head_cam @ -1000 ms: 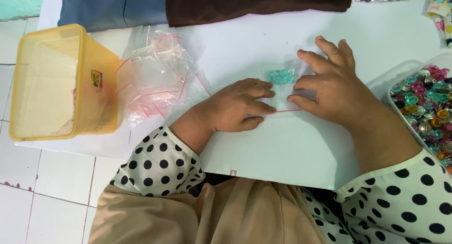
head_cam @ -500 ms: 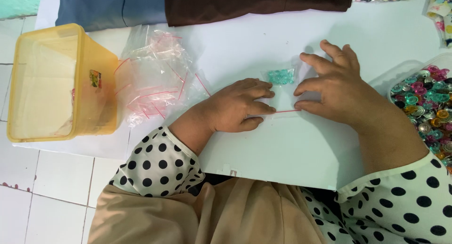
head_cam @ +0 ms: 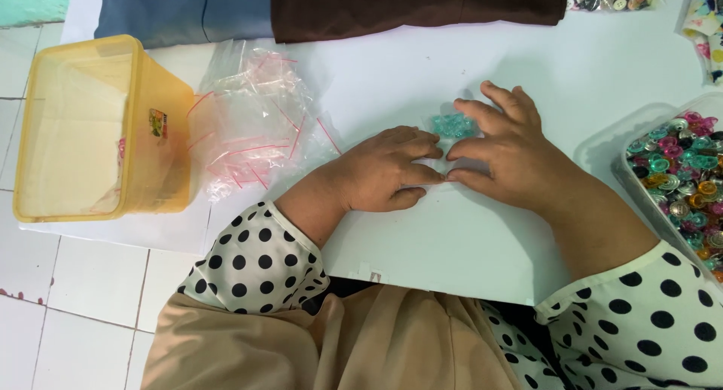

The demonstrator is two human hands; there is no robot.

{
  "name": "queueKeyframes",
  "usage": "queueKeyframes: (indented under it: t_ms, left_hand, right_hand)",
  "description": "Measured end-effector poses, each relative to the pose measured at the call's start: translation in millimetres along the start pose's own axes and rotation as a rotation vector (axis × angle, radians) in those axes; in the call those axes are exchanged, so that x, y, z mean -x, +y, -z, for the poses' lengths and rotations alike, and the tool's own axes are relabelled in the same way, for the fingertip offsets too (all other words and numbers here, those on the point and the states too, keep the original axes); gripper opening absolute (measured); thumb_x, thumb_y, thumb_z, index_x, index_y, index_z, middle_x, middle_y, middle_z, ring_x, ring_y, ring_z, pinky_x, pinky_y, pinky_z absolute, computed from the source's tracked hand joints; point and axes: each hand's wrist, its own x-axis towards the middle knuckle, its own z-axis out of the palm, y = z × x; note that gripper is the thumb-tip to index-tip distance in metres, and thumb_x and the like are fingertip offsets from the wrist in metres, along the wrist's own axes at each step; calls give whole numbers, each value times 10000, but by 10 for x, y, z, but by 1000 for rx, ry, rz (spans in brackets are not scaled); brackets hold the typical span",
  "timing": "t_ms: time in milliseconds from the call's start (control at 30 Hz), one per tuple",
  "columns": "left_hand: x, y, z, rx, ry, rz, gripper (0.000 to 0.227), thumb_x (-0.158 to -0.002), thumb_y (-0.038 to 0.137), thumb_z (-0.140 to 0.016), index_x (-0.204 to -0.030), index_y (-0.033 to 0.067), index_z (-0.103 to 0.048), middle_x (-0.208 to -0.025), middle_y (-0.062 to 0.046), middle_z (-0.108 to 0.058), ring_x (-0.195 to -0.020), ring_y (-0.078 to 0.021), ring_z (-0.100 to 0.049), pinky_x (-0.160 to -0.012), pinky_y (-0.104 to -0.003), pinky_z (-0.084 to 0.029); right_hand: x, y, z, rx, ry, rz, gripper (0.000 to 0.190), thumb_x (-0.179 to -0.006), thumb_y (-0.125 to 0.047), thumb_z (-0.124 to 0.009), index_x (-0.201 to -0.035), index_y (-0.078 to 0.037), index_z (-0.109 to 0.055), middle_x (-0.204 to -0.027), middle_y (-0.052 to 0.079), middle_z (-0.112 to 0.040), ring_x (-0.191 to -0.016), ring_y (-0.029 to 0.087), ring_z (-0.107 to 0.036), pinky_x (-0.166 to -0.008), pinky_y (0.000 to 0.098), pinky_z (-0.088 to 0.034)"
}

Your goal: Sorting small colorful buttons and placing them into plastic zip-lock bags.

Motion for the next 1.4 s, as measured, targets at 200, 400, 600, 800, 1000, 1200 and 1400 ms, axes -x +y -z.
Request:
queueKeyframes:
  t_ms: [200,400,600,800,1000,1200,1400]
  left_hand:
    - [52,-19,-64,-4,26,11,256,-900,143,-736,-1156,128,-730,-1214,-144,-630,-1229,-438,-610,-1017,-545,-512]
    - [69,-12,-75,-24,9,24,255,-902,170,-739,-1156,142,-732,-1230,-120,-619,-1250,-421,-595,-1028,-544,-505]
    - [38,-12,-26,-14,11,9,267,-906,158,-737,-1172,138,-728,-1225,-134,-616,-1232,-437,-608,-1043,-549,-500]
    - [66,-34,-53,5,-1,14,274,-914,183,-745,-1183,134,-727,-1238,-134,-621,-1266,-433,-589,-1043,-548,-490]
    - [64,-19,-52,-23,-22,22,292,-902,192,-742,-1190,154,-721,-1246,-132,-625,-1274,-436,-590,-1061,-553,-480]
    - [79,-23,-59,8,-13,34,279,-904,198,-749,-1178,152,-730,-1228,-118,-620,-1260,-418,-591,-1031,-540,-492]
    - [90,-22,-35,34,1,42,272,-886,195,-768,-1149,135,-734,-1231,-132,-617,-1241,-418,-582,-1014,-537,-496]
  right_hand:
    - [115,215,99,97,-16,-98,264,-807,-485,-756,-965,-282,-814,-1587,145,-484,-1557,497,-230,-1239,669,-109]
    - [75,198,47,73,139,0,196,-835,-380,-814,-934,-211,-800,-1522,130,-549,-1527,453,-304,-1233,698,-170]
    - [15,54,-7,63,68,22,236,-847,-468,-763,-980,-278,-801,-1547,134,-498,-1529,478,-254,-1201,730,-170]
    - [125,205,135,100,32,-64,217,-830,-420,-775,-967,-257,-815,-1562,152,-526,-1549,507,-265,-1229,701,-119]
    - [37,13,74,68,55,9,243,-871,-417,-739,-1027,-244,-807,-1548,136,-490,-1528,473,-269,-1215,707,-186]
    - [119,174,53,96,63,-34,255,-807,-429,-802,-993,-255,-809,-1543,141,-531,-1527,535,-299,-1218,725,-167]
    - [140,199,74,113,83,-16,103,-850,-314,-785,-919,-240,-806,-1509,109,-569,-1522,482,-340,-1208,744,-203]
